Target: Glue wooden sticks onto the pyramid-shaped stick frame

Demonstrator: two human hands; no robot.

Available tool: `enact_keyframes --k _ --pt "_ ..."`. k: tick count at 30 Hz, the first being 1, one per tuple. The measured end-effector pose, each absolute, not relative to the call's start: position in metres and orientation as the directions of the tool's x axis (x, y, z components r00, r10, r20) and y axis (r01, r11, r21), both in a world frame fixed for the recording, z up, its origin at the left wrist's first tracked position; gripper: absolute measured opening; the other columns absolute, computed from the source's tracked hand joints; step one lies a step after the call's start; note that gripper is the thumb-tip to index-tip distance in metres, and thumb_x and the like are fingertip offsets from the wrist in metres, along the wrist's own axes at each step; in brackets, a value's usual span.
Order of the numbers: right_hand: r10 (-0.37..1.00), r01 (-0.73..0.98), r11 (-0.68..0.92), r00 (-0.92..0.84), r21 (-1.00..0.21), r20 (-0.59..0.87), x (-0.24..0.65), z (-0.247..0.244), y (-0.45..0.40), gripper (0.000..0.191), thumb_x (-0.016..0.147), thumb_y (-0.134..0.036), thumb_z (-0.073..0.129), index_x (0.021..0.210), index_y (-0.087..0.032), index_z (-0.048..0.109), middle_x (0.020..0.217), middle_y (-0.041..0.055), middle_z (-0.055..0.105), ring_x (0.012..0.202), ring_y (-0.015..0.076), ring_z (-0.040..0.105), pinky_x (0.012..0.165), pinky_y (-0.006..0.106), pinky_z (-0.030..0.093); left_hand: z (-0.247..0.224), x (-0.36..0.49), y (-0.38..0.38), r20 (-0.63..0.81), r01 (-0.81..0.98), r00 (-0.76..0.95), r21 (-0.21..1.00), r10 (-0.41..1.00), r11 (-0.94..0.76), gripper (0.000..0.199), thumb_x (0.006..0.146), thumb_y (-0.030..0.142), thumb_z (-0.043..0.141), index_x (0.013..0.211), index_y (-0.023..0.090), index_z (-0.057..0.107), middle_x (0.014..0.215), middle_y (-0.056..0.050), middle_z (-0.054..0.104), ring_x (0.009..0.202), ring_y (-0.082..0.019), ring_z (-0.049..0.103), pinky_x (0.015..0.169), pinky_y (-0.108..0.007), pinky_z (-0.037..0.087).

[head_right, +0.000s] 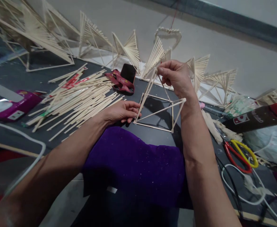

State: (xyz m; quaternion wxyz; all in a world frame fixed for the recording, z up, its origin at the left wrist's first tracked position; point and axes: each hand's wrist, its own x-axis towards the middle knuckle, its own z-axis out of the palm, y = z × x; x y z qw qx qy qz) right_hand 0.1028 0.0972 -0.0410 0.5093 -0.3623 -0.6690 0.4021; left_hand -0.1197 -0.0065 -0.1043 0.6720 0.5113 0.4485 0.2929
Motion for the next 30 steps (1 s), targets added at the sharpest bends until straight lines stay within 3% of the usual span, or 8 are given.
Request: enact_keyframes --k 14,20,30 --pt "0.876 0.085 0.453 -0.227 -0.887 0.425 0.1061 -0.0433 0.1034 0.023 0.068 -0.040 0.084 0.071 -0.025 0.066 0.058 -0.0039 0.060 0.044 0.0065 0.047 0.036 0.024 0.029 -0.1083 -0.1176 -0.0055 -0.286 0.121 0.481 0.958 0.829 0.260 0.028 0.080 0.002 0.060 0.106 0.012 0.064 0.080 -0.004 0.068 0.043 -0.003 0.052 0.038 -0.020 0.027" --pt "0.906 0.145 0.401 -0.209 -0.905 0.368 0.1027 -0.0384 0.0971 0.023 0.071 -0.039 0.081 0.070 -0.023 0.064 0.065 -0.0023 0.063 0.042 0.0058 0.043 0.036 0.024 0.026 -0.1053 -0.1177 -0.0077 -0.295 0.128 0.471 0.955 0.831 0.266 0.027 0.079 0.003 0.061 0.104 0.013 0.066 0.079 -0.005 0.069 0.044 -0.004 0.051 0.039 -0.021 0.027" --pt "0.934 0.061 0.291 -0.232 -0.955 0.270 0.1034 -0.0374 0.0936 0.023 0.066 -0.035 0.081 0.067 -0.021 0.064 0.062 0.0006 0.064 0.044 0.0066 0.039 0.039 0.027 0.018 -0.1052 -0.1183 -0.0066 -0.291 0.156 0.476 0.957 0.830 0.246 0.026 0.078 0.005 0.063 0.103 0.012 0.067 0.082 -0.006 0.070 0.049 -0.006 0.057 0.040 -0.019 0.032"
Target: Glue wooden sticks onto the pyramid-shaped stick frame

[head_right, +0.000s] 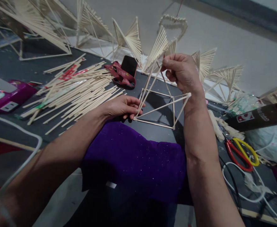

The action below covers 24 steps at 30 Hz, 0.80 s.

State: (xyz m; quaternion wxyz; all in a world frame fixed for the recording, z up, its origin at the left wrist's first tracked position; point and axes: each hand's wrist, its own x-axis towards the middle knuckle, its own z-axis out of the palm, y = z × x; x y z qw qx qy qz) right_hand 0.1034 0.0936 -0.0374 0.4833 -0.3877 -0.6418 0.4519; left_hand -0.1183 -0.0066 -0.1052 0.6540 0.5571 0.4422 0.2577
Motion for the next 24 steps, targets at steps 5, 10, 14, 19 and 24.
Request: enact_keyframes --k 5,10,14,19,24 --pt "0.939 0.056 0.272 -0.235 -0.961 0.252 0.1090 -0.0347 0.0934 0.021 0.066 -0.034 0.081 0.068 -0.021 0.065 0.065 0.0025 0.064 0.048 0.0084 0.045 0.040 0.027 0.020 -0.1063 -0.1192 -0.0062 -0.287 0.160 0.484 0.958 0.827 0.239 0.024 0.079 0.006 0.062 0.102 0.012 0.067 0.084 -0.007 0.070 0.051 -0.007 0.060 0.040 -0.019 0.033" --pt "0.938 0.099 0.296 -0.216 -0.950 0.270 0.1120 -0.0336 0.0931 0.021 0.065 -0.039 0.080 0.069 -0.024 0.066 0.069 0.0041 0.066 0.050 0.0104 0.044 0.042 0.029 0.021 -0.1064 -0.1220 -0.0048 -0.297 0.167 0.458 0.955 0.838 0.247 0.028 0.079 0.005 0.063 0.105 0.013 0.068 0.089 -0.007 0.071 0.053 -0.007 0.062 0.038 -0.018 0.029" --pt "0.934 0.097 0.304 -0.227 -0.948 0.276 0.1108 -0.0354 0.0939 0.020 0.062 -0.040 0.080 0.069 -0.026 0.067 0.069 0.0037 0.068 0.051 0.0107 0.043 0.042 0.028 0.020 -0.1036 -0.1248 -0.0050 -0.335 0.171 0.443 0.942 0.832 0.289 0.032 0.079 0.003 0.060 0.109 0.013 0.066 0.089 -0.008 0.072 0.052 -0.008 0.063 0.037 -0.019 0.027" --pt "0.930 0.093 0.301 -0.249 -0.949 0.270 0.1090 -0.0372 0.0928 0.019 0.063 -0.040 0.080 0.067 -0.027 0.067 0.070 0.0024 0.070 0.050 0.0099 0.040 0.042 0.028 0.020 -0.1025 -0.1264 -0.0056 -0.350 0.168 0.469 0.937 0.811 0.307 0.033 0.076 0.004 0.063 0.108 0.013 0.068 0.090 -0.008 0.073 0.054 -0.009 0.063 0.037 -0.018 0.026" --pt "0.938 0.104 0.276 -0.247 -0.956 0.244 0.1080 -0.0385 0.0929 0.023 0.063 -0.042 0.082 0.070 -0.025 0.067 0.070 0.0021 0.068 0.049 0.0106 0.042 0.047 0.032 0.030 -0.1058 -0.1263 -0.0049 -0.341 0.149 0.489 0.940 0.803 0.308 0.033 0.075 0.005 0.065 0.106 0.014 0.069 0.089 -0.009 0.073 0.055 -0.009 0.064 0.036 -0.018 0.026"
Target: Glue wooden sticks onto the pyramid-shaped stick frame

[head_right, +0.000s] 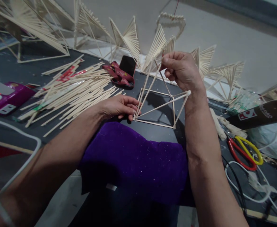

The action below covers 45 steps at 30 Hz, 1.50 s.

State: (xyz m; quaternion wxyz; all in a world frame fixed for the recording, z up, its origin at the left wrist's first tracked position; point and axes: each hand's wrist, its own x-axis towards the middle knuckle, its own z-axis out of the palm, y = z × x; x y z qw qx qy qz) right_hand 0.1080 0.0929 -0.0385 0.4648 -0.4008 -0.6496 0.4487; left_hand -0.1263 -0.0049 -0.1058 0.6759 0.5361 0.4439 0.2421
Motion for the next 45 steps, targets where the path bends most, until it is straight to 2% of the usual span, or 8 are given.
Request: enact_keyframes --k 2,6,11,15,20,26,38,45 --pt "0.937 0.096 0.274 -0.251 -0.957 0.243 0.1080 -0.0387 0.0936 0.024 0.063 -0.041 0.082 0.070 -0.025 0.067 0.069 0.0014 0.068 0.047 0.0104 0.042 0.046 0.032 0.030 -0.1066 -0.1260 -0.0049 -0.333 0.145 0.501 0.942 0.799 0.301 0.033 0.074 0.004 0.066 0.105 0.014 0.069 0.089 -0.009 0.072 0.055 -0.010 0.065 0.036 -0.018 0.025" --pt "0.934 0.053 0.273 -0.255 -0.960 0.252 0.1080 -0.0368 0.0925 0.022 0.063 -0.035 0.083 0.069 -0.020 0.067 0.066 0.0022 0.068 0.045 0.0083 0.044 0.038 0.026 0.021 -0.1071 -0.1253 -0.0055 -0.323 0.149 0.514 0.946 0.795 0.288 0.031 0.073 0.005 0.067 0.103 0.013 0.068 0.089 -0.009 0.072 0.053 -0.010 0.065 0.035 -0.018 0.025" --pt "0.925 0.006 0.275 -0.273 -0.961 0.263 0.1074 -0.0350 0.0903 0.017 0.068 -0.027 0.080 0.069 -0.016 0.067 0.065 0.0041 0.068 0.043 0.0058 0.048 0.033 0.020 0.025 -0.1086 -0.1246 -0.0064 -0.314 0.164 0.516 0.950 0.797 0.267 0.024 0.075 0.008 0.067 0.098 0.014 0.069 0.088 -0.009 0.072 0.054 -0.009 0.065 0.036 -0.018 0.026" --pt "0.919 0.030 0.289 -0.288 -0.957 0.269 0.1071 -0.0359 0.0911 0.017 0.072 -0.029 0.079 0.070 -0.017 0.067 0.066 0.0028 0.067 0.042 0.0050 0.049 0.032 0.017 0.027 -0.1123 -0.1243 -0.0059 -0.303 0.177 0.523 0.953 0.797 0.246 0.022 0.073 0.011 0.071 0.095 0.015 0.070 0.087 -0.008 0.072 0.055 -0.009 0.064 0.036 -0.018 0.026" --pt "0.928 0.092 0.292 -0.268 -0.952 0.259 0.1066 -0.0363 0.0908 0.023 0.073 -0.035 0.079 0.072 -0.019 0.063 0.067 0.0011 0.065 0.044 0.0051 0.049 0.033 0.017 0.029 -0.1137 -0.1238 -0.0053 -0.311 0.199 0.517 0.950 0.797 0.241 0.021 0.073 0.014 0.071 0.095 0.015 0.070 0.080 -0.008 0.071 0.054 -0.010 0.063 0.036 -0.019 0.026" --pt "0.928 0.105 0.304 -0.259 -0.947 0.269 0.1079 -0.0387 0.0942 0.023 0.073 -0.034 0.079 0.070 -0.019 0.062 0.067 0.0026 0.064 0.045 0.0074 0.051 0.035 0.021 0.035 -0.1107 -0.1229 -0.0063 -0.309 0.209 0.507 0.950 0.804 0.233 0.023 0.074 0.013 0.071 0.096 0.014 0.069 0.068 -0.005 0.068 0.054 -0.010 0.063 0.038 -0.018 0.027" --pt "0.934 0.115 0.272 -0.272 -0.955 0.233 0.1046 -0.0335 0.0886 0.019 0.075 -0.029 0.078 0.073 -0.016 0.064 0.068 0.0025 0.066 0.044 0.0046 0.049 0.034 0.017 0.031 -0.1092 -0.1218 -0.0057 -0.328 0.231 0.512 0.943 0.794 0.240 0.023 0.075 0.013 0.071 0.097 0.013 0.067 0.082 -0.007 0.071 0.054 -0.009 0.063 0.038 -0.018 0.030" --pt "0.905 0.068 0.334 -0.303 -0.940 0.300 0.1012 -0.0328 0.0867 0.018 0.075 -0.029 0.076 0.075 -0.016 0.064 0.067 0.0004 0.065 0.044 0.0032 0.047 0.035 0.016 0.029 -0.1047 -0.1210 -0.0087 -0.343 0.248 0.487 0.936 0.803 0.250 0.021 0.076 0.014 0.070 0.096 0.012 0.065 0.065 -0.001 0.062 0.051 -0.009 0.060 0.039 -0.020 0.029"
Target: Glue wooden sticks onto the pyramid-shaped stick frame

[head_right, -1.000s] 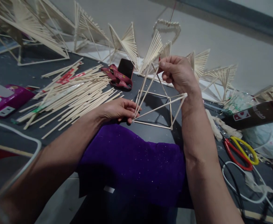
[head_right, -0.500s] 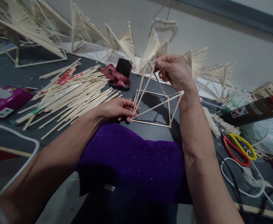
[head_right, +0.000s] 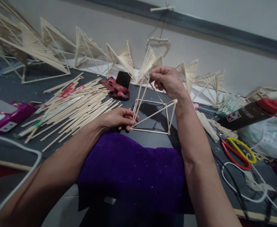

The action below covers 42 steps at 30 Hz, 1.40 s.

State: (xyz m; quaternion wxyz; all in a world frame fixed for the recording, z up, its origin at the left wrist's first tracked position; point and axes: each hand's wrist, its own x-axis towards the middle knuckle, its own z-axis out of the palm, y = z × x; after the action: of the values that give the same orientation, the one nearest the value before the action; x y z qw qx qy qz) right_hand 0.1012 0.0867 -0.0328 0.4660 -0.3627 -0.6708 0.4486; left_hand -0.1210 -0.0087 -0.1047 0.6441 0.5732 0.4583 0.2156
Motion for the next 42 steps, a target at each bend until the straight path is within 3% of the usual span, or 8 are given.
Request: enact_keyframes --k 8,19,33,42 --pt "0.892 0.018 0.357 -0.303 -0.934 0.335 0.101 -0.035 0.088 0.019 0.071 -0.029 0.078 0.078 -0.016 0.066 0.063 -0.0025 0.061 0.044 0.0023 0.045 0.037 0.016 0.027 -0.105 -0.121 -0.008 -0.343 0.231 0.484 0.937 0.805 0.261 0.024 0.073 0.015 0.072 0.096 0.012 0.066 0.068 -0.002 0.065 0.050 -0.008 0.060 0.040 -0.020 0.027" --pt "0.902 0.039 0.357 -0.274 -0.933 0.334 0.090 -0.032 0.082 0.028 0.067 -0.037 0.081 0.079 -0.016 0.066 0.061 -0.0024 0.059 0.049 0.0056 0.054 0.037 0.016 0.027 -0.109 -0.124 -0.006 -0.344 0.242 0.495 0.937 0.798 0.253 0.028 0.071 0.018 0.072 0.098 0.013 0.064 0.081 -0.006 0.070 0.052 -0.009 0.063 0.038 -0.018 0.027" --pt "0.909 0.005 0.334 -0.267 -0.943 0.321 0.087 -0.032 0.083 0.022 0.065 -0.029 0.078 0.073 -0.015 0.063 0.054 -0.0045 0.055 0.043 0.0036 0.046 0.037 0.017 0.025 -0.108 -0.122 -0.007 -0.352 0.254 0.482 0.932 0.802 0.257 0.028 0.070 0.018 0.072 0.097 0.013 0.065 0.081 -0.005 0.070 0.051 -0.009 0.063 0.038 -0.017 0.029" --pt "0.900 0.092 0.377 -0.273 -0.922 0.341 0.090 -0.031 0.083 0.024 0.070 -0.036 0.076 0.074 -0.018 0.062 0.061 -0.0027 0.056 0.046 0.0048 0.046 0.038 0.019 0.025 -0.105 -0.122 -0.008 -0.345 0.251 0.485 0.935 0.803 0.249 0.027 0.072 0.017 0.071 0.097 0.013 0.065 0.080 -0.006 0.069 0.051 -0.009 0.062 0.039 -0.019 0.030"
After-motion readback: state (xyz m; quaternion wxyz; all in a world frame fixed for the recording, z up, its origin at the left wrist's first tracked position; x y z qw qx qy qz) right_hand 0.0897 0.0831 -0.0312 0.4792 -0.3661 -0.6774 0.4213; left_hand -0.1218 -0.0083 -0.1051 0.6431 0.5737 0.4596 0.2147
